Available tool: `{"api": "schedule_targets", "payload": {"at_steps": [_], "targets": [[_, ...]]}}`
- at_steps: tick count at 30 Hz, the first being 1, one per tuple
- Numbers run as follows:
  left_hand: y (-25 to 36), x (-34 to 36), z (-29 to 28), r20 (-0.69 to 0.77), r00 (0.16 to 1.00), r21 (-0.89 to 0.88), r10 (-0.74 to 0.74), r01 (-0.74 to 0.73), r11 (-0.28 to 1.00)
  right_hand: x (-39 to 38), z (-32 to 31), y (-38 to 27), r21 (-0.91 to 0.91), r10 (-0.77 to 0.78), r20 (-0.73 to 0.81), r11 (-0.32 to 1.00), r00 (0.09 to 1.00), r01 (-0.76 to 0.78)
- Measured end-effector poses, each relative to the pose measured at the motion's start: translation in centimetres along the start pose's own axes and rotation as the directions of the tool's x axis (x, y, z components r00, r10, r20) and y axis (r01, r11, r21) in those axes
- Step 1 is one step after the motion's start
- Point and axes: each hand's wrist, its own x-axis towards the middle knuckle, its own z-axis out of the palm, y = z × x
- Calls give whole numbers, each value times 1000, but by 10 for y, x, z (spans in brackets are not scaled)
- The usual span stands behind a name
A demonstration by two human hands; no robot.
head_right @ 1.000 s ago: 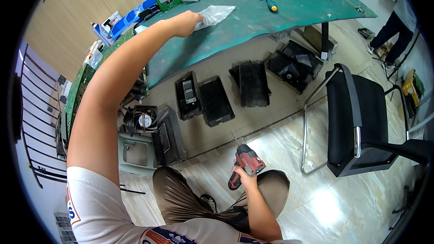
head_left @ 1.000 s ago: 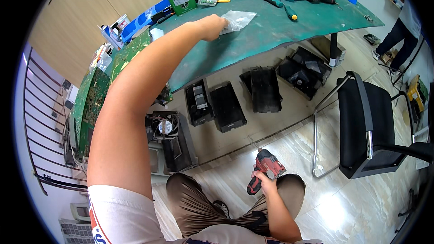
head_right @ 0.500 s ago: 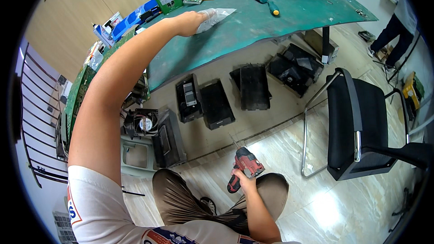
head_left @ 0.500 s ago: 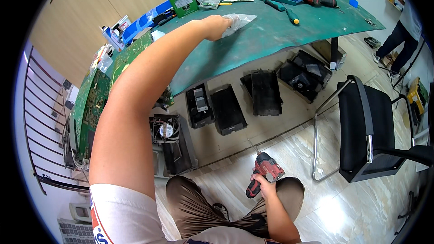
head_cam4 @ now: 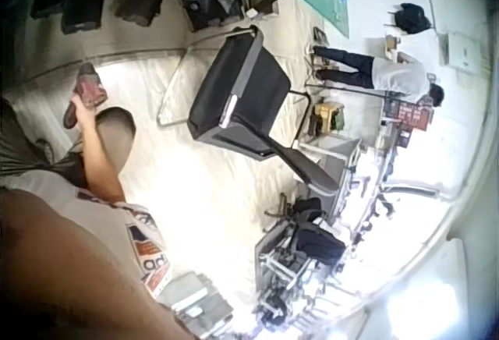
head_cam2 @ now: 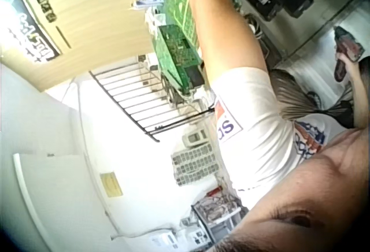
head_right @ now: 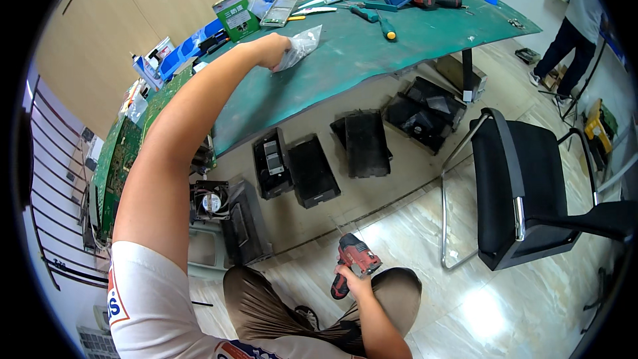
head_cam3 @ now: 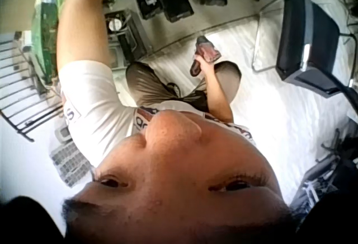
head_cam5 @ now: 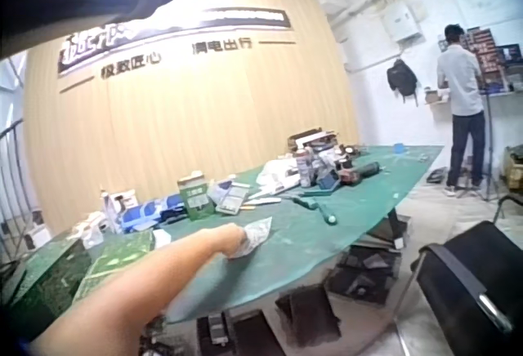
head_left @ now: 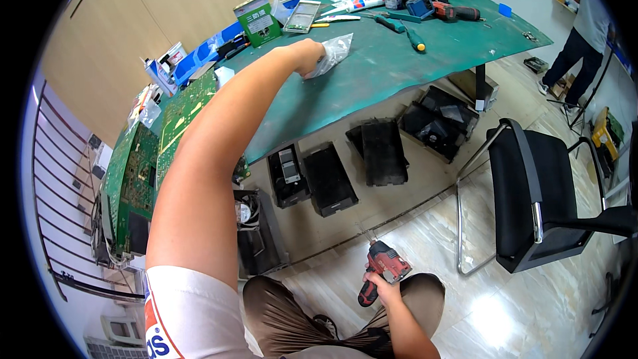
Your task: The person disassembles an electronic board by removing screws using a power drill and then detaches internal components including a metal cage and a cooling fan.
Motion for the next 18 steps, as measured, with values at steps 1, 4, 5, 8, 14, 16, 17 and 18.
{"api": "schedule_targets", "payload": {"at_steps": [1, 4, 5, 8, 14, 16, 17, 18], "targets": [[0, 1, -3, -16, 1000, -18, 4, -4, 1000, -1, 1, -1, -1, -9, -2, 1000, 1000, 9], [-15, 3, 15, -15, 999, -77, -47, 46, 996, -4, 4, 7, -5, 9, 7, 1000, 1000, -9], [-11, 9, 13, -9, 997, -79, -83, 82, 993, -4, 2, 5, -2, 5, 8, 1000, 1000, -5], [-5, 18, 15, -59, 988, -72, -140, 135, 988, -4, 1, 4, -37, -6, 2, 999, 1000, 6], [-13, 22, 26, -169, 984, 11, -50, 53, 999, -2, -3, 16, -106, -6, -38, 994, 999, 2], [-18, 18, 32, -227, 974, 28, -16, 23, 999, -6, 3, 12, -87, 14, -6, 996, 1000, -15], [-18, 15, 33, -263, 965, 23, -1, 8, 1000, -7, 6, 8, -77, 21, 7, 997, 1000, -20], [-18, 12, 35, -297, 955, 17, 11, -6, 1000, -6, 8, 7, -83, 18, 9, 996, 1000, -17]]}}
